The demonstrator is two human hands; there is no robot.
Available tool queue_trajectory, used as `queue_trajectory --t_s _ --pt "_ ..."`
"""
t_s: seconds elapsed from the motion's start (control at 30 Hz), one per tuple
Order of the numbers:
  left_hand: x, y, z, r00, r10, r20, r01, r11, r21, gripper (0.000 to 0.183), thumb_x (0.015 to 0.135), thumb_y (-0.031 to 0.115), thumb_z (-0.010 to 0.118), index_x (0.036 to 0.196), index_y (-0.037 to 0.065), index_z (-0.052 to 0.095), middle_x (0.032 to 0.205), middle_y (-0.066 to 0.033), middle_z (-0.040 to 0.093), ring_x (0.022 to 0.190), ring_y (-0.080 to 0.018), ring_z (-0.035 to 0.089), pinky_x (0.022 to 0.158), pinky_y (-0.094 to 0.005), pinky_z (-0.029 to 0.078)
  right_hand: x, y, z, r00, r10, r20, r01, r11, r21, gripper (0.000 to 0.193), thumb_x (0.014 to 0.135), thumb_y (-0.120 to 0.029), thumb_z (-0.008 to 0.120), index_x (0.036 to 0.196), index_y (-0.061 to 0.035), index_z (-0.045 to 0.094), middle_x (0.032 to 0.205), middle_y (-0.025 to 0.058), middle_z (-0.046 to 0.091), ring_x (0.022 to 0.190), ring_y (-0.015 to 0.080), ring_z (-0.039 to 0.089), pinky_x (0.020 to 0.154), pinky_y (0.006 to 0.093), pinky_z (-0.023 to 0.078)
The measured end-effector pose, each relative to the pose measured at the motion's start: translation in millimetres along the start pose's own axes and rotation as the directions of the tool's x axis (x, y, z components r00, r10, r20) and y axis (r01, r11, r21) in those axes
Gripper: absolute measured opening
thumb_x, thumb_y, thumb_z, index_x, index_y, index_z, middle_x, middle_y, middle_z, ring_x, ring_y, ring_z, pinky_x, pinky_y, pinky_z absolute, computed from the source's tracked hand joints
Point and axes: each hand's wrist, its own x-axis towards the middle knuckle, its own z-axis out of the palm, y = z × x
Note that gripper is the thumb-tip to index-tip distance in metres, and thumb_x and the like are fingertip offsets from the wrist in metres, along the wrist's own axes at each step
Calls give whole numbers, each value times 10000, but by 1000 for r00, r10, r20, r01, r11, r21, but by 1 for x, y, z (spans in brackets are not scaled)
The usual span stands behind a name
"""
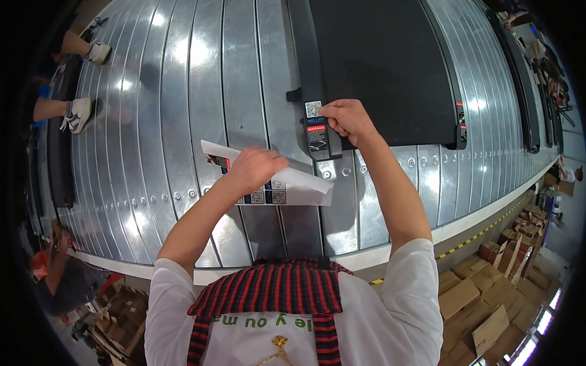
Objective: Apply safety and informational labels to treadmill components on an assembly line.
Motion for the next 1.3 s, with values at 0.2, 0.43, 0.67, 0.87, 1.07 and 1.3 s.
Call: queue_trajectory --t_s 0.2,0.43,0.67,0.87,1.07,1.3 --pt "13 2 -5 999 -20 43 20 1000 -11 71 720 129 463 756 91 511 741 -63 555 762 -243 564 658 -357 430 2 0 0 1000 22 6 -22 999 34 126 747 -100 626 786 13 588 489 -4 462 355 31 328 317 182 214" --pt "17 0 -8 996 -36 77 35 999 24 74 728 123 460 765 87 512 747 -64 558 774 -242 566 664 -355 432 3 1 4 999 -32 -27 30 999 -45 137 762 -121 628 777 5 578 487 -14 465 353 18 333 311 167 208" --pt "22 0 -10 997 -31 71 29 999 33 60 721 114 464 751 84 506 744 -65 560 768 -247 568 650 -358 439 2 1 3 999 -23 -27 22 999 -45 125 761 -114 622 774 3 581 486 -18 465 356 16 337 313 165 211" --pt "24 -2 -7 1000 -16 26 15 999 43 47 714 105 472 733 79 507 744 -65 564 751 -249 572 610 -363 448 1 2 7 999 -24 -38 23 1000 -20 118 760 -105 620 774 7 585 485 -16 466 356 15 340 312 165 212" --pt "24 -3 -7 1000 -12 10 11 1000 28 48 713 101 473 734 80 510 750 -63 567 751 -250 572 614 -359 453 2 3 8 998 -41 -57 40 999 -25 109 757 -93 619 766 10 584 488 -11 470 357 21 346 313 167 217" --pt "22 -7 -7 1000 -2 10 1 999 35 75 717 102 472 775 84 517 776 -52 560 774 -240 569 626 -349 458 1 5 8 993 -78 -87 75 996 -42 108 753 -93 623 751 8 583 486 -9 469 358 28 350 316 173 228"
